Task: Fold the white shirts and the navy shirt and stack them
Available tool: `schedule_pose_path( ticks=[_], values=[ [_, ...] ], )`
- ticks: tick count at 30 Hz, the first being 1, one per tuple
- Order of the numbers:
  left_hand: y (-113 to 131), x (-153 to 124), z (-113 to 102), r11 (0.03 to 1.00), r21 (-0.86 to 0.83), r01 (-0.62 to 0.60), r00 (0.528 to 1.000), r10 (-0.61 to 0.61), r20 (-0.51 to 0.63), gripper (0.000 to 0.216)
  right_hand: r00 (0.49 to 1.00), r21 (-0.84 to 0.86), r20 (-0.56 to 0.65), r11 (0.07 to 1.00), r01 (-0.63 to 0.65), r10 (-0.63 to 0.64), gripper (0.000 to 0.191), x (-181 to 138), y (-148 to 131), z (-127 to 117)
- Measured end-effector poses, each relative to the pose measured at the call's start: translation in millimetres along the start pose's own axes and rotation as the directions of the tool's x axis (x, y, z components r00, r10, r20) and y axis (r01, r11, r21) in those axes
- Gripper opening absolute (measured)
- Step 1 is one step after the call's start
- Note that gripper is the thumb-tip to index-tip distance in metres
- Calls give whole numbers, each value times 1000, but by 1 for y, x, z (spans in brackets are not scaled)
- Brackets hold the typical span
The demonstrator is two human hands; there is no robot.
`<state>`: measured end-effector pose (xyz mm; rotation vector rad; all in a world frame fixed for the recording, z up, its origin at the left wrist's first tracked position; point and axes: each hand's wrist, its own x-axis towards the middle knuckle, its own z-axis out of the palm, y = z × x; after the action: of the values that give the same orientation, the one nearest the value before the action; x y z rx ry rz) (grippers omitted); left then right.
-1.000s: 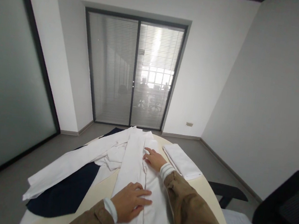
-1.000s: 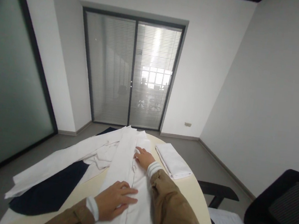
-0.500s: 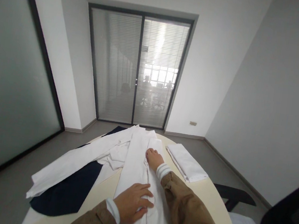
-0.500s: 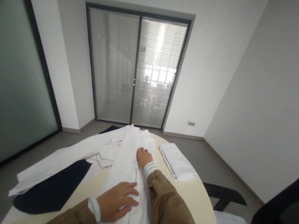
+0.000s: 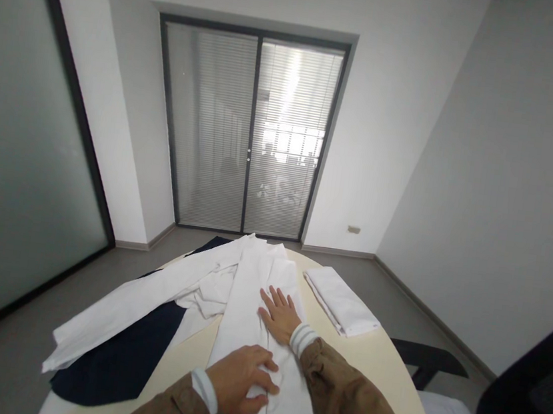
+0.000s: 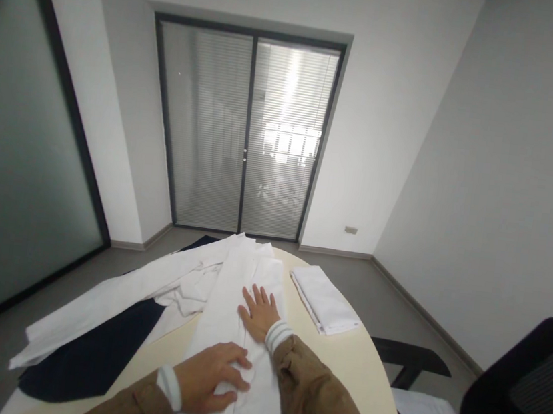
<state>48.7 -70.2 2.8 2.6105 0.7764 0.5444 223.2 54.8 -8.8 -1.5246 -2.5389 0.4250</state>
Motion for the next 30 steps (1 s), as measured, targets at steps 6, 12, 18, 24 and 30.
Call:
schedule_pose_path(
  ticks=[6,12,18,24,30],
  values=[
    [8,4,0,1000,-15,22,998,-23,-67,11,982,174,-173,984,-46,76,57,8,17,1],
    [1,1,6,1000,-16,14,1000,-14,-21,14,836,261,-389,917,-302,386,43,42,69,-21],
    [-4,1,7,997,-42,59,997,-56,58,19,810,326,-357,875,-359,465,40,70,106,-22],
    [-6,4,0,997,-53,50,994,-45,97,22,793,333,-369,865,-375,485,33,87,116,-22],
    [-9,7,1,998,-38,47,993,-42,114,21,787,274,-391,876,-396,478,36,98,118,-25]
  ],
)
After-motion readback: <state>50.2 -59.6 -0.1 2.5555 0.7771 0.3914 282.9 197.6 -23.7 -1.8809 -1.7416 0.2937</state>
